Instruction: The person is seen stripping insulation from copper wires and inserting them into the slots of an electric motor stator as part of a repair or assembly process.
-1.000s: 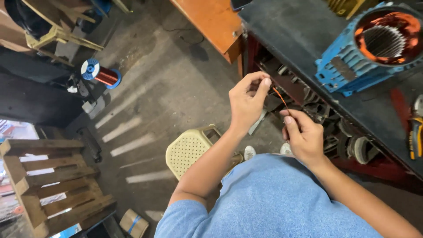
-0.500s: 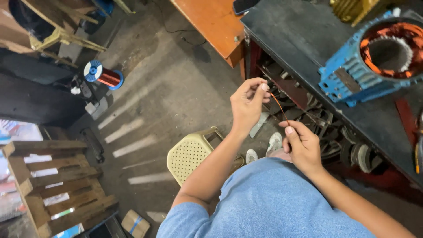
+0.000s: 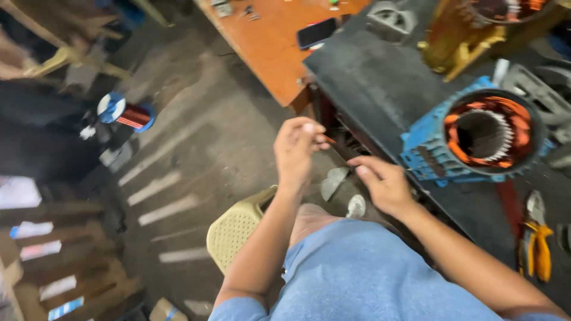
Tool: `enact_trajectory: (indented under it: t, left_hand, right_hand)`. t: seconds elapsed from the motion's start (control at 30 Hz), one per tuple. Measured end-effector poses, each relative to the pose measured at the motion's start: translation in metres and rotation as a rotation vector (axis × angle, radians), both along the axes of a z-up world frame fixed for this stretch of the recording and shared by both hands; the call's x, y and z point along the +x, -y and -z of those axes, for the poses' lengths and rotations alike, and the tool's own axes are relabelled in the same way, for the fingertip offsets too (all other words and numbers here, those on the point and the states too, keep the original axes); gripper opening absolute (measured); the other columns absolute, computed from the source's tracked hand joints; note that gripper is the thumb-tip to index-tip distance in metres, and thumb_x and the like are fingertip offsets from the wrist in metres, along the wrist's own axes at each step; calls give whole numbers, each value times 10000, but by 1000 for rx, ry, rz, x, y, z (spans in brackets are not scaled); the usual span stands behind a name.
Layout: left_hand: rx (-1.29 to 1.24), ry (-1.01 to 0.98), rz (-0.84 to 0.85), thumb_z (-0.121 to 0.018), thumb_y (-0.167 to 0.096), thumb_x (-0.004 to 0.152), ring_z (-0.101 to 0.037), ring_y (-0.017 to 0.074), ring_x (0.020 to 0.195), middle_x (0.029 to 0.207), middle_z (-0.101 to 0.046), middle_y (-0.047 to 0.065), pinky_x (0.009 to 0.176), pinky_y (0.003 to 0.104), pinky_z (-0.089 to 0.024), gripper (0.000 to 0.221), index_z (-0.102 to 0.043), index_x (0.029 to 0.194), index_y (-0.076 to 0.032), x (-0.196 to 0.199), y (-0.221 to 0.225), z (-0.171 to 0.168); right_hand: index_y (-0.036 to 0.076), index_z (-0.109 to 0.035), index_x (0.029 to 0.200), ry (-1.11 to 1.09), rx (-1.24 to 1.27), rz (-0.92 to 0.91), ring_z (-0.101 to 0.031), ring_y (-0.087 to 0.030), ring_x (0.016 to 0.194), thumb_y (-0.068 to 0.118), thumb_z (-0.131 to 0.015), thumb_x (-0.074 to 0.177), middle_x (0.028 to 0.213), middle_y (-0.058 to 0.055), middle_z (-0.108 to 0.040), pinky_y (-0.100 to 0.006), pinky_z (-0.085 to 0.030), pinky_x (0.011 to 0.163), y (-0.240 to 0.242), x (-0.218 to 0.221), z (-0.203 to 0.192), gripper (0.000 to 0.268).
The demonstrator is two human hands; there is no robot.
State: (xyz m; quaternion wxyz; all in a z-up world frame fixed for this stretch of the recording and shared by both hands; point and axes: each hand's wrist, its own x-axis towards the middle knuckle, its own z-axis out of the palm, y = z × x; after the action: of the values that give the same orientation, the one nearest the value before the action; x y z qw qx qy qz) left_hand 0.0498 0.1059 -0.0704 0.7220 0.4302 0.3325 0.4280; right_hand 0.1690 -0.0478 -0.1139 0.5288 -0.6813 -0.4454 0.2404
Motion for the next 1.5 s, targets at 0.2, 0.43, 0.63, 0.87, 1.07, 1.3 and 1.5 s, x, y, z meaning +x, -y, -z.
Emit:
enact_trajectory:
  t: [0.2,0.43,0.63,0.87,1.07,1.3,1.5]
  left_hand:
    - [-187,77,111,-548,-64,1006,-695,170,678,881,-701,184,657,316,-676,111,-600,1078,3,36,-30,19]
    - [-364,160,681,-540,-166,1028,-691,140,802,925,-724,91,761,329,-643,100,-587,1078,-94,72,-91,22]
    - [-405,102,917,-535,-196,1038,-654,153,783,876,-693,77,786,374,-632,115,-591,1041,-96,91,-140,29]
    - [-320,134,999,-598,-211,998,-658,175,757,865,-690,97,755,417,-630,129,-593,1059,-97,100,-146,22]
    - [-69,85,1078,-595,-259,997,-636,163,809,870,-589,59,760,372,-642,168,-579,974,-94,89,-138,-7]
    - [119,70,959,-593,-305,1005,-608,97,829,886,-631,20,708,258,-544,181,-602,986,-125,72,-138,0]
    - [76,42,763,-630,-239,974,-622,52,755,874,-667,-12,618,197,-537,90,-629,1012,-158,67,-149,36]
  right_hand:
    - [35,-744,1156,155,169,179,-741,-283,926,36,-606,958,1010,-112,-776,-396,-584,791,-4,-6,19,240]
    - [41,-767,1062,284,181,555,-739,-313,851,30,-655,936,923,-112,-771,-405,-591,718,-20,-3,15,169]
    - [44,-768,1043,618,213,646,-640,-328,608,73,-618,967,756,-115,-707,-432,-526,567,-32,-27,0,170]
    - [37,-774,1054,830,15,744,-607,-288,721,10,-669,939,826,-91,-701,-405,-474,704,-28,-54,-3,158]
    - [81,-765,1032,923,-235,817,-679,-232,981,144,-729,931,966,-60,-745,-446,-387,1087,-85,-58,-57,124]
    - [-2,-719,906,812,13,718,-617,-255,629,50,-725,966,842,-91,-723,-361,-491,619,-146,-30,-69,80]
    - [43,-756,1057,677,-76,649,-699,-255,790,132,-647,1064,938,-106,-744,-361,-507,718,-166,-23,-47,141]
